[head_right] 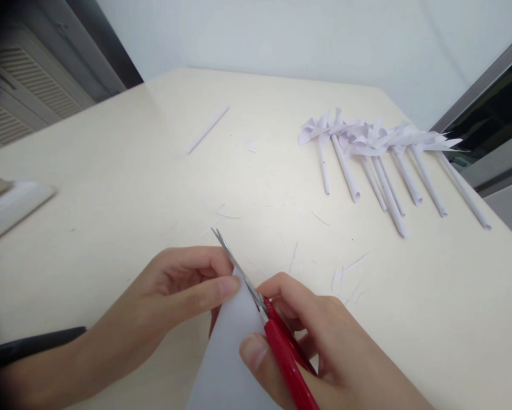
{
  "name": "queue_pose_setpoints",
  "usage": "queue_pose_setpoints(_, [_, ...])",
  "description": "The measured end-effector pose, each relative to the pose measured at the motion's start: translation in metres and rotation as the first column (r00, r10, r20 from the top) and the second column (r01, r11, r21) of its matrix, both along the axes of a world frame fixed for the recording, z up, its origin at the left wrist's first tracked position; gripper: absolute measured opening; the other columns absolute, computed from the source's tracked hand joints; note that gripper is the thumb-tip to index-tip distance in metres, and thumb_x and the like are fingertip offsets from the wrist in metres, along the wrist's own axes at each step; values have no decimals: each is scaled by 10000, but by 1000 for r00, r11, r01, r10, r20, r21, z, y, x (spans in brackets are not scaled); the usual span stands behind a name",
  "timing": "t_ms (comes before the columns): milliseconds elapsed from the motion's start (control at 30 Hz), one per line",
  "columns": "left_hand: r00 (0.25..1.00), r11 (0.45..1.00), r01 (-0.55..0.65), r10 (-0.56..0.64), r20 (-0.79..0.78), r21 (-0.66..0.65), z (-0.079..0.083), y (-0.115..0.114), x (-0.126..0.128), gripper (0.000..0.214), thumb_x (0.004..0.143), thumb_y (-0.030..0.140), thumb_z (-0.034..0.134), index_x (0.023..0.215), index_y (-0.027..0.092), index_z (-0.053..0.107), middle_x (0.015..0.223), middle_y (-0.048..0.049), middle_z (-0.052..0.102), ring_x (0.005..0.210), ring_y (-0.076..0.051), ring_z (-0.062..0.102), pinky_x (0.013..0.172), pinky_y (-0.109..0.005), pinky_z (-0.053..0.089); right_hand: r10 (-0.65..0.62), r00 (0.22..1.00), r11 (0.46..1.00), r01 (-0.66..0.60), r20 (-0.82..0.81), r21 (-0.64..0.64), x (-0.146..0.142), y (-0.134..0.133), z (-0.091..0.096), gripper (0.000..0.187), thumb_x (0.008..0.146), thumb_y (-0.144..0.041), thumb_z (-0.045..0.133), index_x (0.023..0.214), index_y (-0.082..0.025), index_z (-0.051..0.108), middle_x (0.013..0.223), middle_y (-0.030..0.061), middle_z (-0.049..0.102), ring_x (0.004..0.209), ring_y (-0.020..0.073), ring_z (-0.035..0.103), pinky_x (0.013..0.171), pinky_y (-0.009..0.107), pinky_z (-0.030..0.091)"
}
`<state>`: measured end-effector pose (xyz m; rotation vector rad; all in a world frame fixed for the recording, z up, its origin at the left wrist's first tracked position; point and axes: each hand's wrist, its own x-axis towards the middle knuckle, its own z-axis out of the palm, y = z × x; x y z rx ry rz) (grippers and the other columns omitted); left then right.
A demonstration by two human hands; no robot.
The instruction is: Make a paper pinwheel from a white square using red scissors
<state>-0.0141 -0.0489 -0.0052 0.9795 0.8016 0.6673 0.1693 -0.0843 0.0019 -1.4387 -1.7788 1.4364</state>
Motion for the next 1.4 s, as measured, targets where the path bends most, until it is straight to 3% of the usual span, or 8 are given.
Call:
queue_pose_setpoints(333, [999,1000,8,-7,-40,17,2,1,-1,177,818,223,592,651,165,598,618,44,601,557,-61,550,546,-150,452,-150,988,989,150,-31,1,-7,-8,0,182,773,-413,563,675,-260,547,501,-5,468,422,119,406,349,214,340])
queue_pose_setpoints(567, [999,999,32,-31,-34,12,3,0,0,147,811,175,589,665,159,588,591,59,573,548,-43,531,533,-121,424,-175,972,940,118,-156,-320,0,-1,2,282,790,-522,534,821,-243,549,605,-10,502,437,76,360,372,192,311])
queue_pose_setpoints(700, [994,998,58,-59,-97,-10,7,2,2,132,784,128,597,654,146,583,580,54,560,543,-45,520,531,-124,423,-119,981,959,74,-153,-275,4,5,5,217,728,-346,664,901,-266,561,635,-25,517,523,96,466,457,188,417])
queue_pose_setpoints(800, [986,994,91,-99,-133,-61,9,4,4,123,772,141,605,659,147,558,578,47,553,541,-59,520,538,-148,434,-123,985,971,95,-118,-218,5,8,4,237,740,-252,664,949,-289,557,638,-40,524,538,89,499,489,174,449])
queue_pose_setpoints(933, [964,972,203,-219,-149,-114,10,6,4,114,771,200,609,696,156,535,605,33,558,565,-84,531,560,-191,443,-195,974,966,171,-112,-195,10,12,2,272,765,-302,656,1009,-305,536,672,-42,548,510,75,499,431,157,418])
queue_pose_setpoints(1133, [853,900,433,-430,-295,-59,1,1,1,170,796,298,563,765,143,626,566,29,521,519,-89,489,526,-205,406,-282,943,944,240,-175,-225,18,18,-1,290,751,-353,668,1005,-312,535,756,-31,573,528,93,527,398,175,400])
queue_pose_setpoints(1267, [891,912,400,-410,-197,-88,-4,0,0,151,798,289,564,793,157,638,621,19,561,538,-83,519,523,-182,422,-297,930,941,245,-219,-235,18,20,-1,255,781,-355,629,1009,-281,543,747,-16,555,539,96,497,416,191,384])
queue_pose_setpoints(1400, [913,931,348,-363,-186,-109,2,5,1,151,818,251,544,882,164,649,748,-15,641,605,-95,572,580,-204,458,-314,922,946,282,-225,-161,22,24,1,191,802,-380,589,941,-250,569,693,-10,523,561,109,475,463,218,394])
